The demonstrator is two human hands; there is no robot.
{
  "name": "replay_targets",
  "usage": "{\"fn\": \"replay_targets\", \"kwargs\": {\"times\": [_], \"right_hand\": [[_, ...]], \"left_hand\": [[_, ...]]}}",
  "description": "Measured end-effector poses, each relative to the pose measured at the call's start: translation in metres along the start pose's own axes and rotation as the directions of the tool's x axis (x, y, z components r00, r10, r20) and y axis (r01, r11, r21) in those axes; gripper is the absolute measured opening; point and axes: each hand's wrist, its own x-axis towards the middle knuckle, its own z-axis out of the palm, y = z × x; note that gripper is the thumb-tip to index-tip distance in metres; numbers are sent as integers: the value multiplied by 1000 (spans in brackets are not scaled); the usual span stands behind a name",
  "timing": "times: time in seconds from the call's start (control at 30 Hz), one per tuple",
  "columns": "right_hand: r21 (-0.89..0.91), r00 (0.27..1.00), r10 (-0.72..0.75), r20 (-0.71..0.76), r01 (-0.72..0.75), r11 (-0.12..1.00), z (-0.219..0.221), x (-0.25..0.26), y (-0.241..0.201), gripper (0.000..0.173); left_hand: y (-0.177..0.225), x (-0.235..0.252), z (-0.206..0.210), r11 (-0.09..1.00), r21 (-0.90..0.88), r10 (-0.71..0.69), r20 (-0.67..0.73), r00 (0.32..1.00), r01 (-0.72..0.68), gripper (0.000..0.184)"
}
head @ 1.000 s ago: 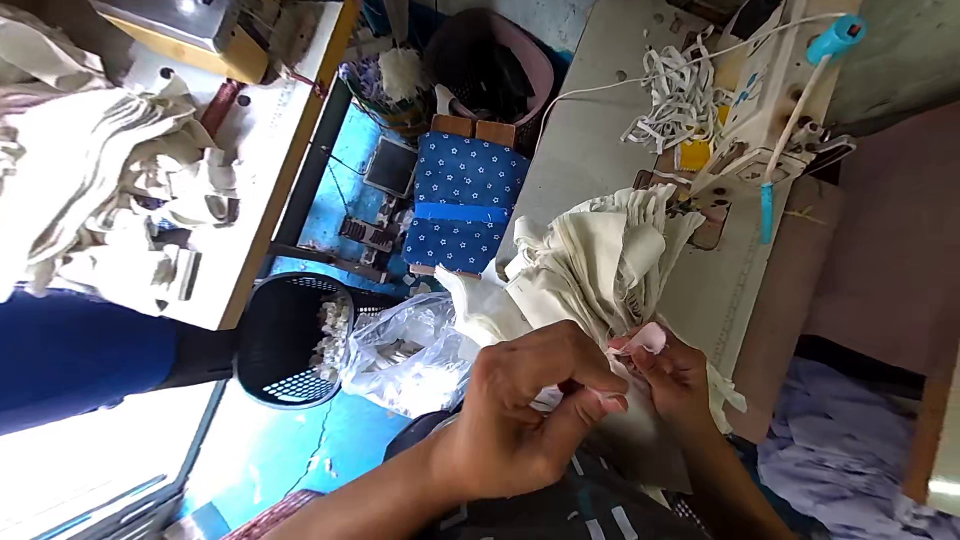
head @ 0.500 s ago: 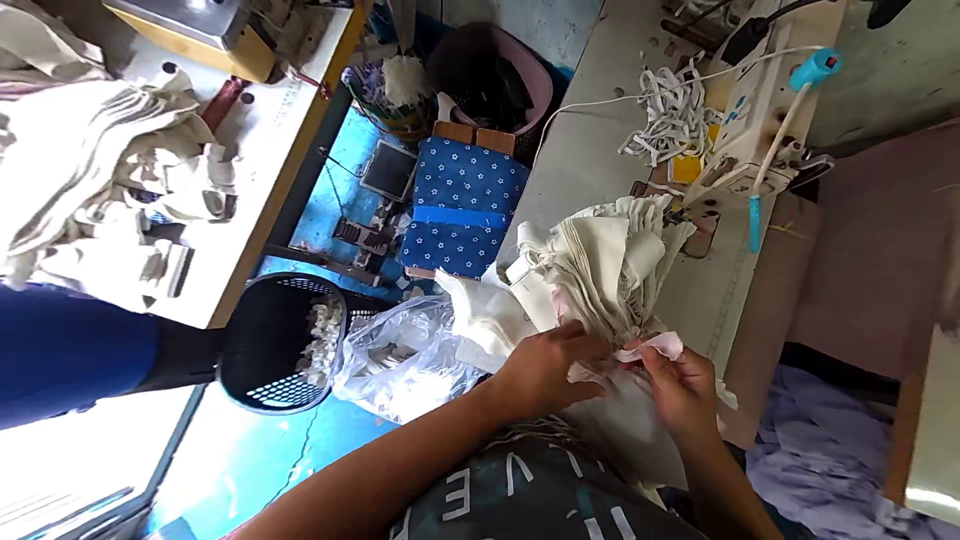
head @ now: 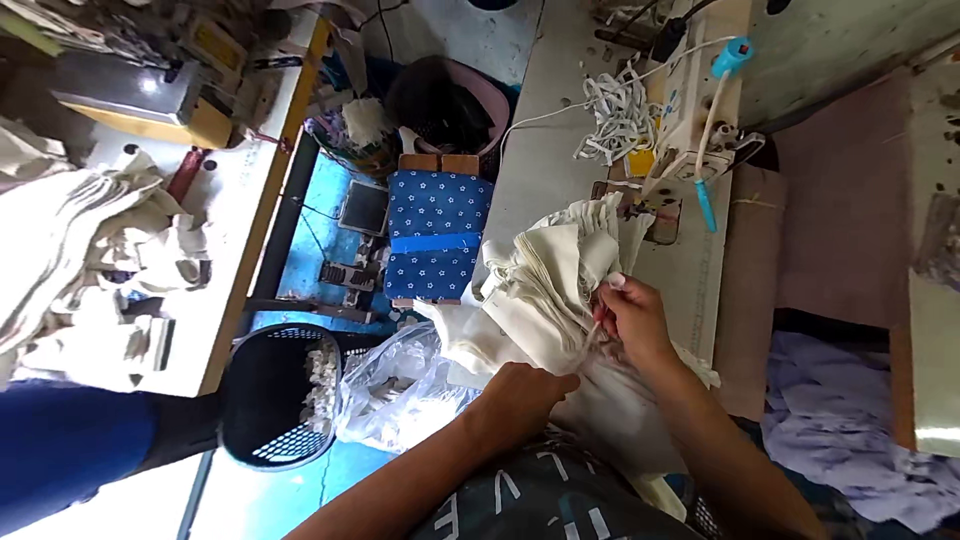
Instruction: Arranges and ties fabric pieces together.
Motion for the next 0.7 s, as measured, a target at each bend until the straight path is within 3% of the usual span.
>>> {"fn": "replay_targets", "kwargs": {"times": [0.07,0.17,0.27,0.37,0.43,0.53,0.63,0.7], "right_hand": [[81,991,108,-83,-101,992,2,11,7,20],[156,992,92,-85,-78,985,0,5,2,22],[53,983,-158,95,154,987,-9,-16,-18,18],[-70,839,-397,371,452,889,10,-51,-29,14],[-153,752,-478,454,594,790,32,-72,-25,14],[-126,682,-644,347,714,688,42,-93,-4,18],[-316,748,-660,74,645,695,39,-108,19,15],[-520,832,-549,76,503,690,37,-108,32,25]], "left_hand": [[-5,6,-6,1000,-23,19,70,997,-18,25],[-18,7,2,988,-138,74,-8,997,-75,25],[-20,1,3,976,-218,-30,-98,995,8,32],[-19,-2,-2,951,-304,-115,-183,976,55,41],[-23,-1,-3,942,-335,-115,-236,965,31,32],[-36,9,-2,911,-412,-74,-250,965,-36,28],[-29,9,-12,824,-564,-192,-192,962,52,35],[-18,6,-23,716,-688,-276,-124,953,118,41]]}}
